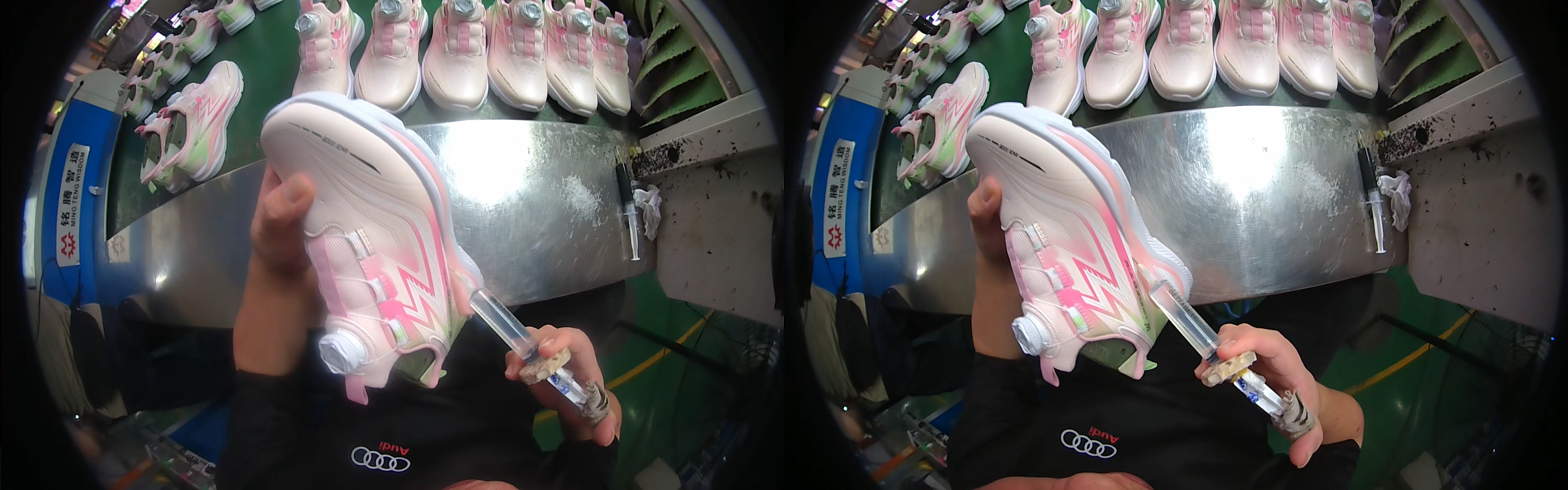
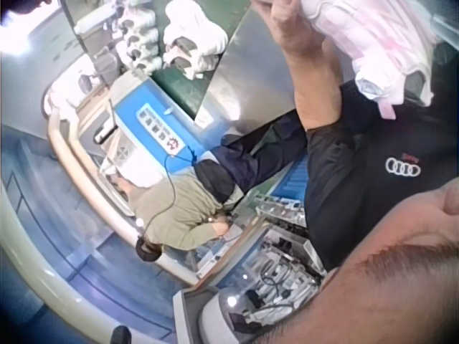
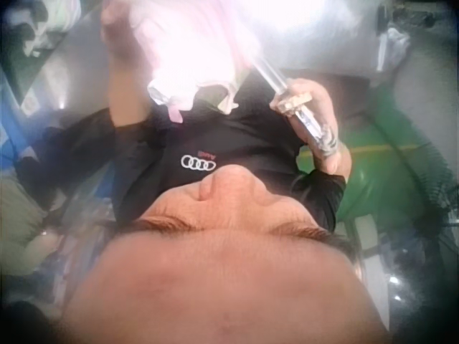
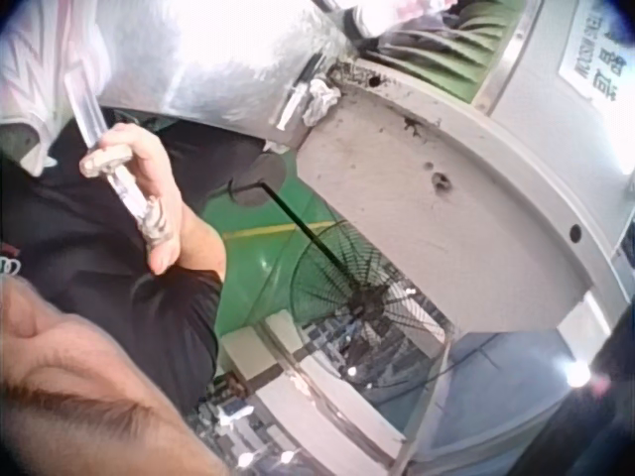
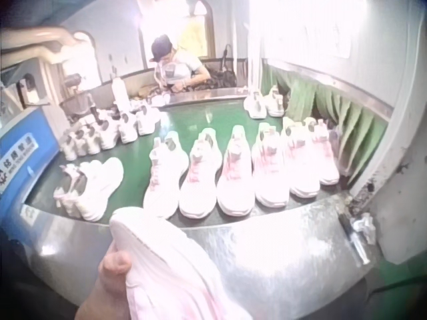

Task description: The person applies adhesive around the soles of shoes using a syringe, places the shoes on a conveyor belt, refills the syringe with liquid from a bottle, and wipes it with a cloth.

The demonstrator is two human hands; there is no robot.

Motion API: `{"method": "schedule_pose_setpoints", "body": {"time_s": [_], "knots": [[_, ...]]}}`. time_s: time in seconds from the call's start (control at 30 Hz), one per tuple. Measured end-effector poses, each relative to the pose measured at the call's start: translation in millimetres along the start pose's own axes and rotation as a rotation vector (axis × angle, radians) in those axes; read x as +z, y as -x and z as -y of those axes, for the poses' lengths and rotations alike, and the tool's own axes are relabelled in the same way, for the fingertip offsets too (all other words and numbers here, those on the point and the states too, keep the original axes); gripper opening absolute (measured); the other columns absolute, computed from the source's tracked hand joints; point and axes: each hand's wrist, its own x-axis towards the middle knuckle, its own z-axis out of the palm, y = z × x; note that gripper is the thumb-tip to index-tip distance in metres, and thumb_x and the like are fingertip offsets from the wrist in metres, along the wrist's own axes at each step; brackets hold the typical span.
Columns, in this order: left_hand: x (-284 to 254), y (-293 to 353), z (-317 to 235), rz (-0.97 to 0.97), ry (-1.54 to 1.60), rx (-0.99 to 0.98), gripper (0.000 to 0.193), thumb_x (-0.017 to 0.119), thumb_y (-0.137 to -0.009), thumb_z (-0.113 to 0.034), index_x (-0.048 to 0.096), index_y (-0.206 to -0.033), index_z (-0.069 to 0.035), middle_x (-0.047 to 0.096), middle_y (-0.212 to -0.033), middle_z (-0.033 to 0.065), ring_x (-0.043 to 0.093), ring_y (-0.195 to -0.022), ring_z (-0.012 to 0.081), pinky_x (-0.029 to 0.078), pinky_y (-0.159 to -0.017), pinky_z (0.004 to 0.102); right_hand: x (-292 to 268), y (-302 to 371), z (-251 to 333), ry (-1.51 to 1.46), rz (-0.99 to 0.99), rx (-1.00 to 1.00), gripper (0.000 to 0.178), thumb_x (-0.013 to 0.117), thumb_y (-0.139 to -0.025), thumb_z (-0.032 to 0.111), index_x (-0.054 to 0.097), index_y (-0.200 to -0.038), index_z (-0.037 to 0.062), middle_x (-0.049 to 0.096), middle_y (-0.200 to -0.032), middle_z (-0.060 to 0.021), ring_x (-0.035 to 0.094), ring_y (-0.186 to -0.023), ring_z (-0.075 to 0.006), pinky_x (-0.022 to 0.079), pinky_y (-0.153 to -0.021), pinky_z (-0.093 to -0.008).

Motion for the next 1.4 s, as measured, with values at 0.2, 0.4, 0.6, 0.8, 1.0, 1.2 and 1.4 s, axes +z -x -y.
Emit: {"method": "schedule_pose_setpoints", "body": {"time_s": [0.2, 0.4, 0.6, 0.8, 1.0, 1.2, 1.4], "knots": [[-2, -10, 7, 0.114, 0.164, -0.049, 0.053, 0.056, -0.078, -0.027, 0.047, -0.119, 0.006, 0.060, -0.104, 0.0170, 0.062, -0.091, 0.0245, 0.052, -0.079, 0.0344, -5, 14, -4, 0.014, 0.002, -0.009, 0.106, 0.077, -0.058, 0.062, 0.036, -0.127, -0.0071, 0.049, -0.107, -0.0161, 0.051, -0.099, -0.0222, 0.043, -0.085, -0.0318], [-18, -12, 12, 0.075, 0.156, -0.104, 0.051, 0.053, -0.084, -0.032, 0.047, -0.118, 0.005, 0.060, -0.105, 0.0182, 0.061, -0.093, 0.0260, 0.051, -0.081, 0.0365, -5, 28, -2, 0.133, -0.068, 0.035, 0.092, 0.071, -0.062, 0.067, 0.044, -0.120, 0.0009, 0.053, -0.103, -0.0153, 0.053, -0.090, -0.0229, 0.041, -0.072, -0.0300], [-18, -17, 18, -0.046, 0.226, -0.152, 0.052, 0.054, -0.085, -0.034, 0.047, -0.119, 0.004, 0.060, -0.106, 0.0185, 0.061, -0.094, 0.0267, 0.051, -0.083, 0.0378, -19, 36, -12, 0.086, 0.016, -0.023, 0.104, 0.075, -0.057, 0.065, 0.041, -0.125, -0.0063, 0.052, -0.108, -0.0174, 0.051, -0.095, -0.0209, 0.042, -0.081, -0.0292], [-16, -21, 18, -0.068, 0.330, -0.186, 0.052, 0.054, -0.085, -0.034, 0.047, -0.120, 0.004, 0.060, -0.107, 0.0184, 0.060, -0.096, 0.0271, 0.050, -0.084, 0.0384, -24, 40, -20, 0.030, 0.000, -0.045, 0.105, 0.076, -0.057, 0.064, 0.041, -0.126, -0.0063, 0.052, -0.109, -0.0176, 0.051, -0.095, -0.0208, 0.042, -0.080, -0.0291], [-26, -21, 15, -0.104, 0.195, -0.241, 0.049, 0.059, -0.083, -0.036, 0.050, -0.121, -0.006, 0.061, -0.111, 0.0132, 0.060, -0.101, 0.0249, 0.049, -0.089, 0.0426, -29, 43, -26, 0.000, 0.008, -0.049, 0.106, 0.078, -0.055, 0.059, 0.038, -0.128, -0.0067, 0.049, -0.111, -0.0168, 0.050, -0.100, -0.0215, 0.041, -0.084, -0.0296], [-37, 6, -9, -0.130, 0.071, -0.428, 0.049, 0.052, -0.086, -0.037, 0.050, -0.121, -0.003, 0.058, -0.116, 0.0152, 0.059, -0.105, 0.0275, 0.048, -0.091, 0.0448, -37, 43, -36, 0.007, 0.020, -0.017, 0.106, 0.080, -0.054, 0.057, 0.038, -0.129, -0.0047, 0.048, -0.110, -0.0111, 0.044, -0.090, -0.0150, 0.035, -0.077, -0.0248], [-99, 48, -40, -0.199, -0.160, -0.508, 0.061, 0.048, -0.088, -0.038, 0.037, -0.130, 0.005, 0.046, -0.128, 0.0237, 0.049, -0.115, 0.0376, 0.041, -0.097, 0.0508, -40, 30, -43, 0.148, 0.080, -0.051, 0.106, 0.081, -0.053, 0.054, 0.037, -0.132, -0.0010, 0.047, -0.112, -0.0073, 0.039, -0.084, -0.0125, 0.031, -0.071, -0.0236]]}}
